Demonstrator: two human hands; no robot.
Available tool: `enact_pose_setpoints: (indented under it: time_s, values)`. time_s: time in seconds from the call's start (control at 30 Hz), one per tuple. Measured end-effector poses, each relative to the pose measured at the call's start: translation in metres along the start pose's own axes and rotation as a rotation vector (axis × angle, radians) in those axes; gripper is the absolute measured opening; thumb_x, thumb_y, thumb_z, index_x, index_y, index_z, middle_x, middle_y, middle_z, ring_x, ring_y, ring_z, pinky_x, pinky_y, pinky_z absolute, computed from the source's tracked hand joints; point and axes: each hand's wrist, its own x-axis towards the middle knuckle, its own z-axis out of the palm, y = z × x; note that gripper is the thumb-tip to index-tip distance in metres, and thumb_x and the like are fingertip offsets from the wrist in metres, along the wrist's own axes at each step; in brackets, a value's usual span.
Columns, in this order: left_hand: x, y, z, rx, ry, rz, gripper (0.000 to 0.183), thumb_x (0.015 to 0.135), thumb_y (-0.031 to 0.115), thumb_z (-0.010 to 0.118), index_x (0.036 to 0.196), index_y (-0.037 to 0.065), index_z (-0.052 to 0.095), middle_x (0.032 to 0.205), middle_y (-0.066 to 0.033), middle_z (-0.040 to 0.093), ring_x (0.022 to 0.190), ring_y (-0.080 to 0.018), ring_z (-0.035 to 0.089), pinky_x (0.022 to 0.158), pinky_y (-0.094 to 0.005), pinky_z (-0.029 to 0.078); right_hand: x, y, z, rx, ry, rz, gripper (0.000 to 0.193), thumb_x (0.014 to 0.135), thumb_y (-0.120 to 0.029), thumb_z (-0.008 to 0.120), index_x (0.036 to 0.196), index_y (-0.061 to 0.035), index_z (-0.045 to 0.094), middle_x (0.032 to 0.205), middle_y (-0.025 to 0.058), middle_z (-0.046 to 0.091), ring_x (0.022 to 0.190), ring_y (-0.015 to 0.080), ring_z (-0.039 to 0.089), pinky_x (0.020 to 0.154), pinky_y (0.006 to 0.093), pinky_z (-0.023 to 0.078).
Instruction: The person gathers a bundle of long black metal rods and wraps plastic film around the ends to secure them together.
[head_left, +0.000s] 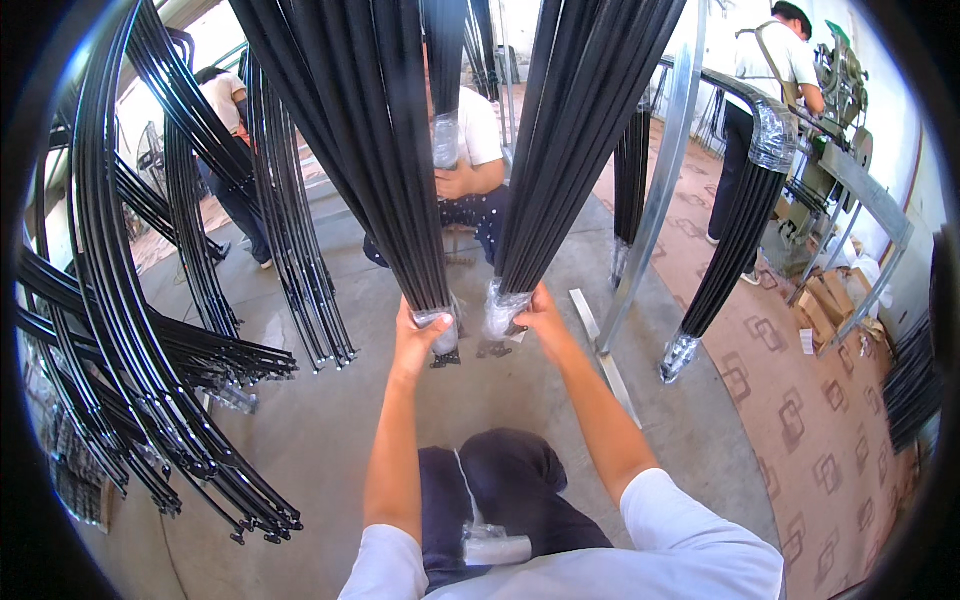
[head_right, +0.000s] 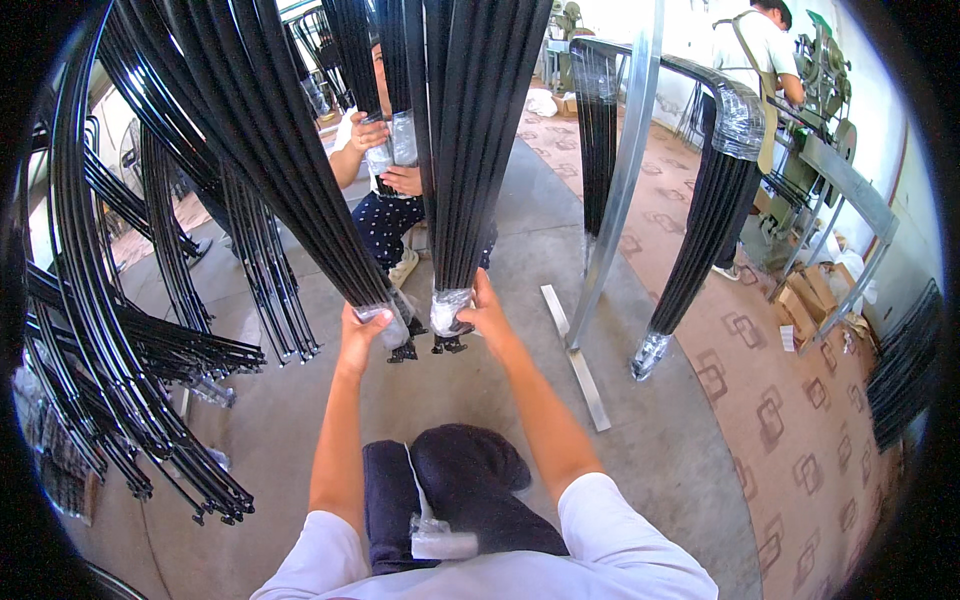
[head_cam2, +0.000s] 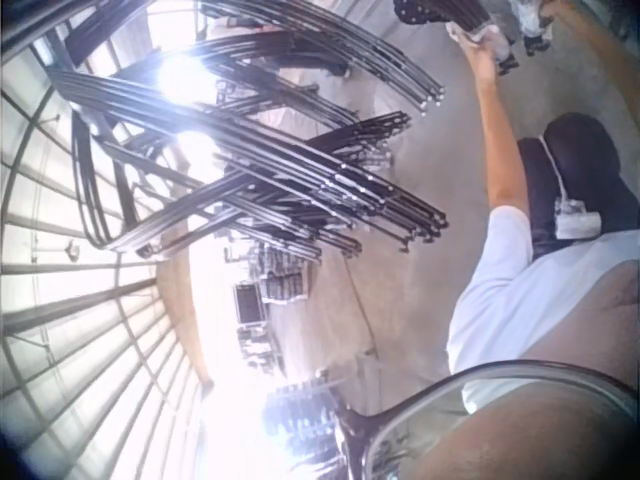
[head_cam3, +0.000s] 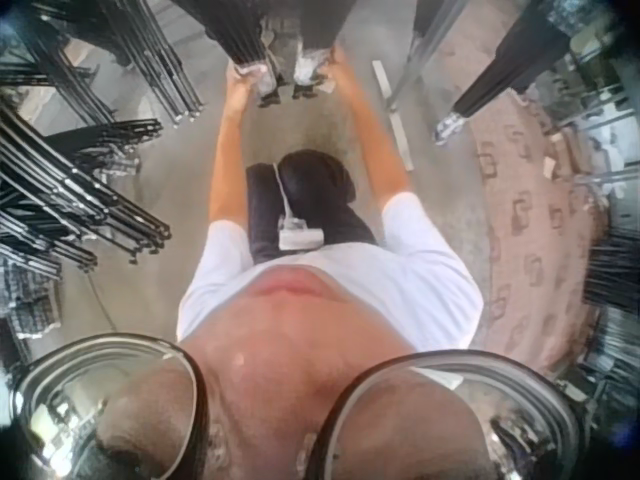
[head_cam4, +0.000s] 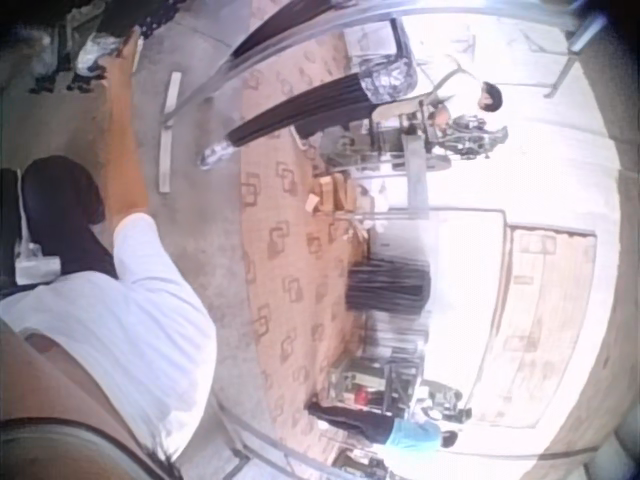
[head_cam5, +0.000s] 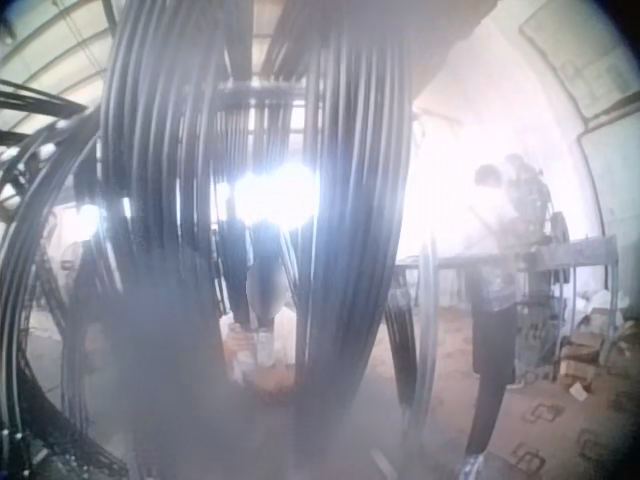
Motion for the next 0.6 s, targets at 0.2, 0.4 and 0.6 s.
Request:
enact_pose_setpoints:
  time_s: [0.2, 0.4, 0.6]
  values:
    - [-0.005, -0.003, -0.001, 0.05, 0.052, 0.007, 0.053, 0.064, 0.009, 0.071, 0.109, 0.006, 0.043, 0.095, -0.0019, 0.052, 0.084, -0.0112, 0.05, 0.076, -0.0251, 0.042, -0.009, -0.005, 0.024, -0.315, 0.105, -0.173, 0.078, 0.061, -0.014, 0.071, 0.122, 0.0005, 0.023, 0.114, 0.0113, 0.039, 0.107, 0.0186, 0.038, 0.091, 0.0303, 0.03]
    - [-0.016, 0.012, -0.011, 0.127, 0.058, 0.01, 0.057, 0.064, 0.008, 0.071, 0.112, 0.004, 0.041, 0.096, -0.0028, 0.052, 0.087, -0.0116, 0.05, 0.077, -0.0251, 0.041, 0.004, 0.009, 0.014, -0.338, 0.266, -0.211, 0.077, 0.059, -0.015, 0.073, 0.118, 0.0009, 0.027, 0.107, 0.0115, 0.042, 0.099, 0.0188, 0.043, 0.085, 0.0307, 0.035]
    - [-0.031, 0.036, 0.009, 0.563, 0.325, 0.199, 0.054, 0.058, 0.009, 0.075, 0.101, 0.0, 0.044, 0.081, -0.0072, 0.055, 0.073, -0.0158, 0.054, 0.068, -0.028, 0.044, 0.007, 0.008, 0.032, -0.487, 0.526, -0.287, 0.077, 0.054, -0.016, 0.075, 0.116, -0.0001, 0.033, 0.105, 0.0153, 0.049, 0.097, 0.0244, 0.049, 0.084, 0.0324, 0.037]
